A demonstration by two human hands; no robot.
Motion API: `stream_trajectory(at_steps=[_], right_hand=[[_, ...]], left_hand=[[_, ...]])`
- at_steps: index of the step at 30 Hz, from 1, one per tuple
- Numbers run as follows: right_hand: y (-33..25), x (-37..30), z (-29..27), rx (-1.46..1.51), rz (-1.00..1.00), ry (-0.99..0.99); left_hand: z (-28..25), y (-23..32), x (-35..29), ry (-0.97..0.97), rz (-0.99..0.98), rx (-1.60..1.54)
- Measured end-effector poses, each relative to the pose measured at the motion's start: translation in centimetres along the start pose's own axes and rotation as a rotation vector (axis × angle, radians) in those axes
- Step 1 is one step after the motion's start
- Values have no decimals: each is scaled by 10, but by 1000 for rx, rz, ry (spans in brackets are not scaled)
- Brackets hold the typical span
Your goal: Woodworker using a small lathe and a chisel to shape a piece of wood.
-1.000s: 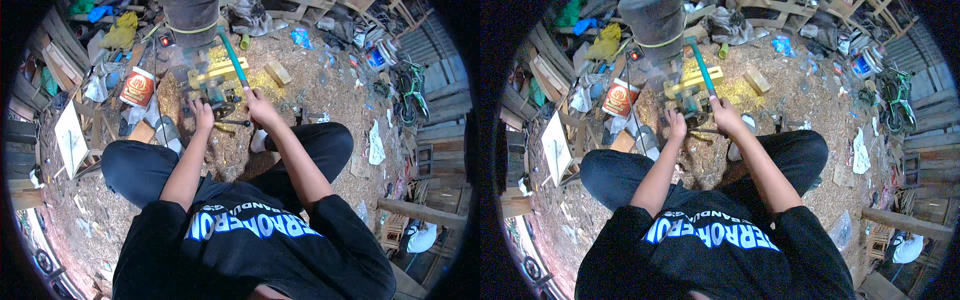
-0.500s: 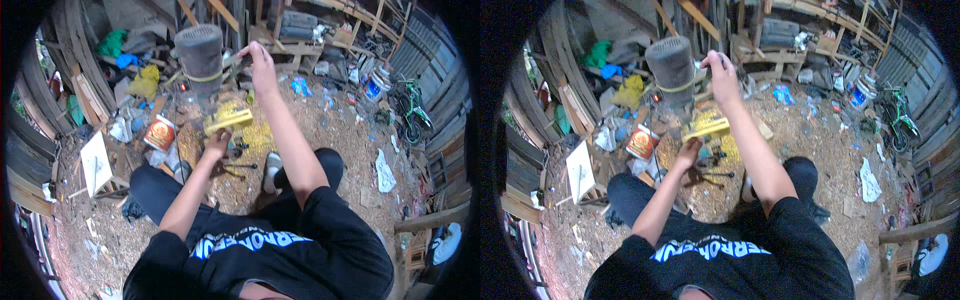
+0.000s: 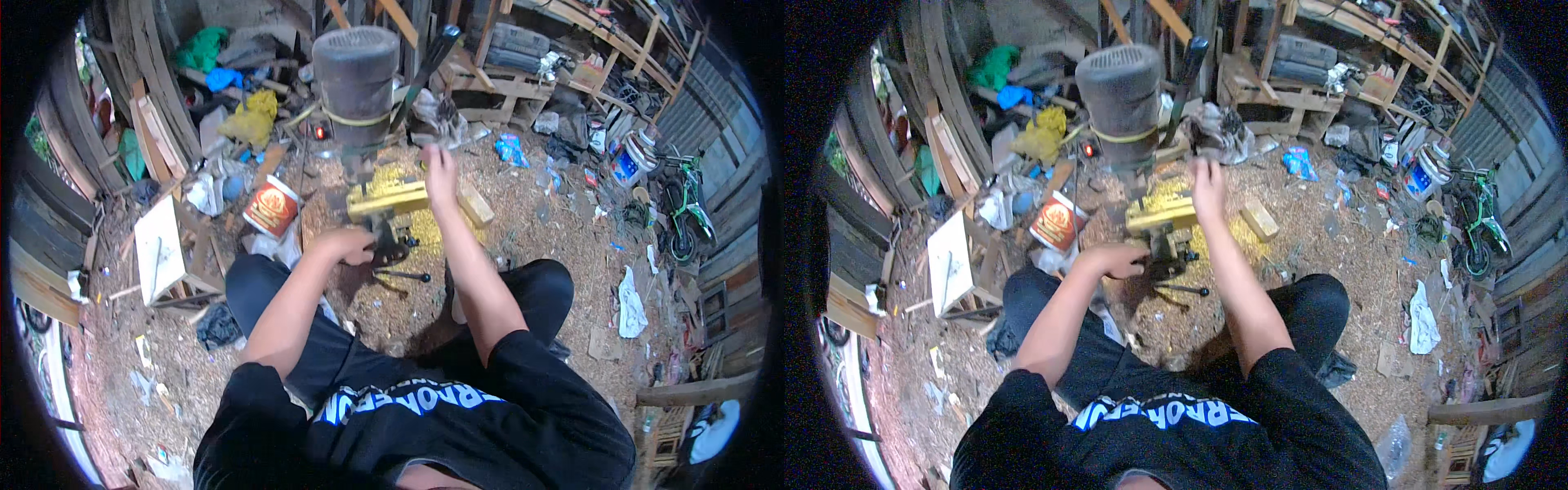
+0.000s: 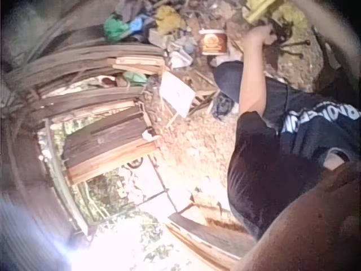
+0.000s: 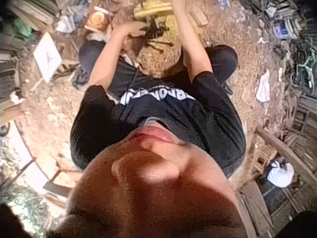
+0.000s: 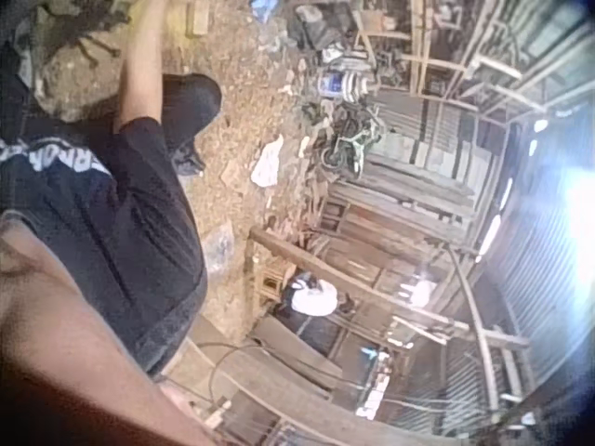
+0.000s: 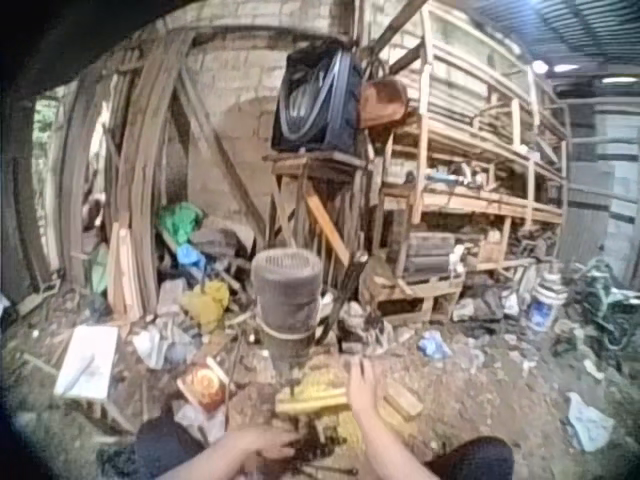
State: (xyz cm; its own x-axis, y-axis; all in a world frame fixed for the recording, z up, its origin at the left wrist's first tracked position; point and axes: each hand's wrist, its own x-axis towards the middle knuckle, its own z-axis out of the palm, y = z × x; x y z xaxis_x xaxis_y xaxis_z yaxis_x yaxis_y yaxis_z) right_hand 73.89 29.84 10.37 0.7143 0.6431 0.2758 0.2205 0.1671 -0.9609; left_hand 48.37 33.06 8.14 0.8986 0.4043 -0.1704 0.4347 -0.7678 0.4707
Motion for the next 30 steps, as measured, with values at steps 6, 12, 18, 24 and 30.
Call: stream_trajectory(at_steps=[6, 12, 18, 24, 30], right_hand=[[192, -125, -50, -836, 393, -75], [219, -171, -52, -977, 603, -238], [257, -172, -53, -992, 507, -128], [276, -170, -58, -996, 579, -151], [287, -169, -53, -981, 611, -181]], left_hand=[[0, 57, -12, -371, 24, 71], [7, 45, -37, -414, -102, 101], [13, 32, -46, -412, -123, 97], [12, 26, -49, -384, -117, 68], [16, 20, -48, -323, -136, 60]])
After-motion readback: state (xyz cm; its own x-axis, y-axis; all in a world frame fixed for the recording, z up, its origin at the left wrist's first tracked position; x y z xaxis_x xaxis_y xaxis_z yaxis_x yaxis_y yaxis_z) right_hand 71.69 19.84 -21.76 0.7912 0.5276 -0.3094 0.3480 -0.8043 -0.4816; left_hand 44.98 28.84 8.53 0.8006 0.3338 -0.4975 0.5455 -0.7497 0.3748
